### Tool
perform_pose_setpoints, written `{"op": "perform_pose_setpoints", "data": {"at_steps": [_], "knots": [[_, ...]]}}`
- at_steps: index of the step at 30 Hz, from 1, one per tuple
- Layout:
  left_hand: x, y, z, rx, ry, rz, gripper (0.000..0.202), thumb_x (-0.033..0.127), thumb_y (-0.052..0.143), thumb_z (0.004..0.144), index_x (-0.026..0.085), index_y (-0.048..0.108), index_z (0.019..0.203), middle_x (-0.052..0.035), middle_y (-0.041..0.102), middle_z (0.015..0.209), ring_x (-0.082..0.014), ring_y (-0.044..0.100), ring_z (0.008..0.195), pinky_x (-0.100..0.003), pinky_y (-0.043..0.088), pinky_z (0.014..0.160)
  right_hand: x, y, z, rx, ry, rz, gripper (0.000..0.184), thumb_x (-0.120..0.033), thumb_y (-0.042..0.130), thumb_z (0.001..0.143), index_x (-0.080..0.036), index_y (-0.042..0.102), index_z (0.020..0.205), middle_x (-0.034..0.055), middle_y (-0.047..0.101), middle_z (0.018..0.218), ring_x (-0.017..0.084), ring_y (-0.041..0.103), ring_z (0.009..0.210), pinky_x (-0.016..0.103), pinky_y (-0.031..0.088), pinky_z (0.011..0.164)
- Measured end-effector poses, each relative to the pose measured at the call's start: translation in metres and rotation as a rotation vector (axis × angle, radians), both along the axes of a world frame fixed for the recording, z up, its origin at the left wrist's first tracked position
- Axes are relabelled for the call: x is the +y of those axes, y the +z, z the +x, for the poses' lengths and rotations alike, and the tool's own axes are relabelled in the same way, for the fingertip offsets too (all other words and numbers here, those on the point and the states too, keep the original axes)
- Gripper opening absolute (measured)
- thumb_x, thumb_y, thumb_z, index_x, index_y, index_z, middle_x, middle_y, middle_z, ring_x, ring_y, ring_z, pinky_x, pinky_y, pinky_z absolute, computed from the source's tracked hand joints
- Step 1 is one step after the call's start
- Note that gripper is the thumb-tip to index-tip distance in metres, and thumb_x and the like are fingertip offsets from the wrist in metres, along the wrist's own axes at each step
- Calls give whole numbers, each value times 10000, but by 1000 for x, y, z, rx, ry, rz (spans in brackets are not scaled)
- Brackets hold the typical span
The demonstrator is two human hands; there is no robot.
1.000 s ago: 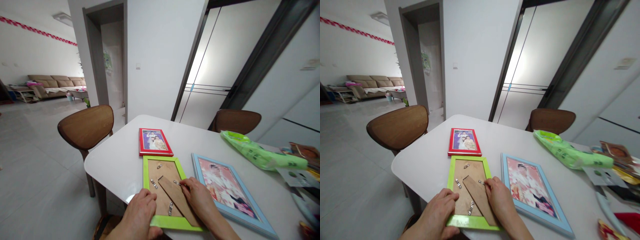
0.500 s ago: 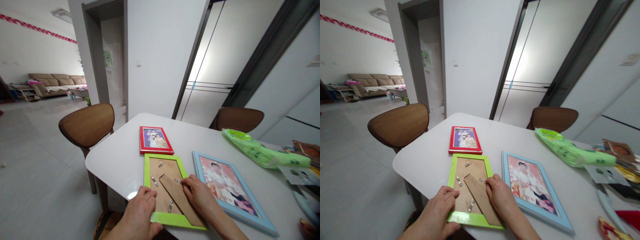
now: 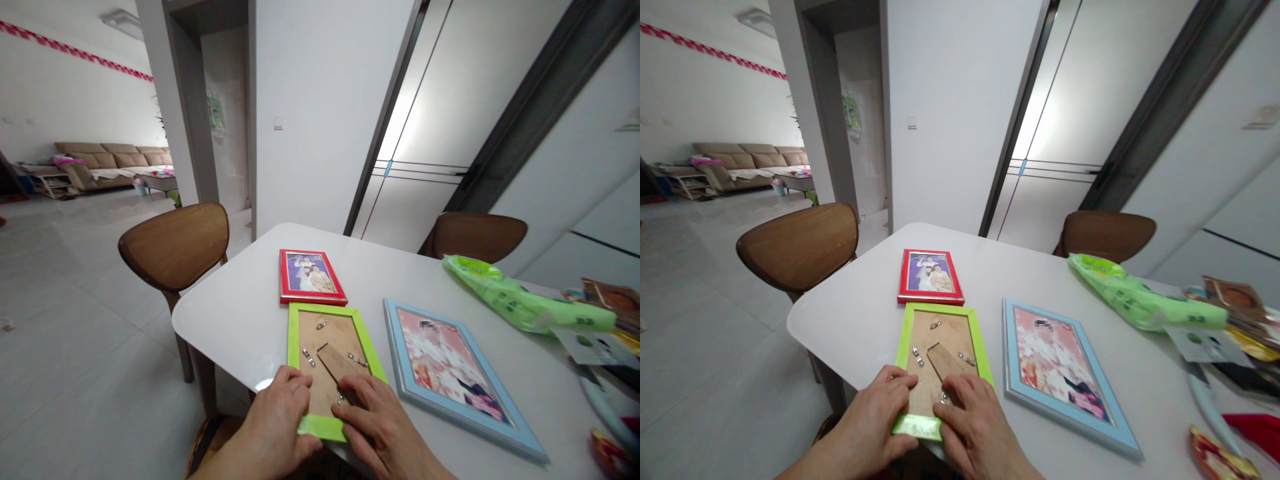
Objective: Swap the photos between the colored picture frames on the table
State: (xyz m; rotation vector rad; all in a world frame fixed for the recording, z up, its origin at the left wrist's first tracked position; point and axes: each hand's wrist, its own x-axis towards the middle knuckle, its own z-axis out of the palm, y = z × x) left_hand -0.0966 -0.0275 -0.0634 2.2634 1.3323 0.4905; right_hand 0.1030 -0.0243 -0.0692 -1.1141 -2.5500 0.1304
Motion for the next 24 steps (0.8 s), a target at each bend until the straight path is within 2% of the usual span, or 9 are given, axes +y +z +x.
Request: {"op": "perform_pose_setpoints", "data": {"at_steps": [5,9,12,16,19,22,24], "knots": [[-1,-3,-5,-41,4,-9,314,210,691,555,165,548,831,-30,534,1052,-174,387,1014,-227,384,844,4,0,-4,31,-12,-59,270,-263,450,753,-269,561,1000,57,536,1019,197,470,935,353,382,790],[-1,-4,-8,-37,-5,-4,341,214,702,550,155,547,848,-30,535,1044,-175,383,1021,-214,381,846,23,0,-28,67,-127,-98,313,-199,403,771,-196,529,1058,80,548,983,185,472,899,334,363,793],[-1,-2,-9,-28,-2,-13,378,221,705,553,150,542,886,-31,525,1056,-174,380,1024,-209,369,860,40,1,-48,9,-190,-114,275,-170,389,774,-196,562,987,67,540,920,175,453,860,308,341,755],[-2,2,-11,-21,-17,-49,357,252,699,567,157,546,874,-22,525,1038,-176,379,1020,-214,359,869,48,2,-62,-116,-140,-101,191,-201,411,784,-225,582,866,38,527,856,174,422,839,293,303,709],[-2,2,-12,-31,-8,-73,332,245,683,578,167,540,868,-22,511,1043,-174,388,1011,-223,366,859,45,3,-62,-179,-90,-79,177,-208,416,789,-227,565,883,42,528,875,180,417,847,301,290,709],[-2,0,-13,-47,-5,-74,298,232,674,581,168,537,839,-24,509,1042,-174,388,1009,-223,374,843,45,4,-58,-155,-58,-81,190,-188,412,785,-223,564,895,44,537,885,174,430,847,291,303,715],[-2,-2,-13,-65,-12,-61,276,219,670,580,166,536,815,-24,516,1038,-173,383,1016,-216,375,838,51,3,-54,-85,-85,-91,205,-187,407,783,-218,571,903,42,548,883,164,448,842,277,317,722]]}}
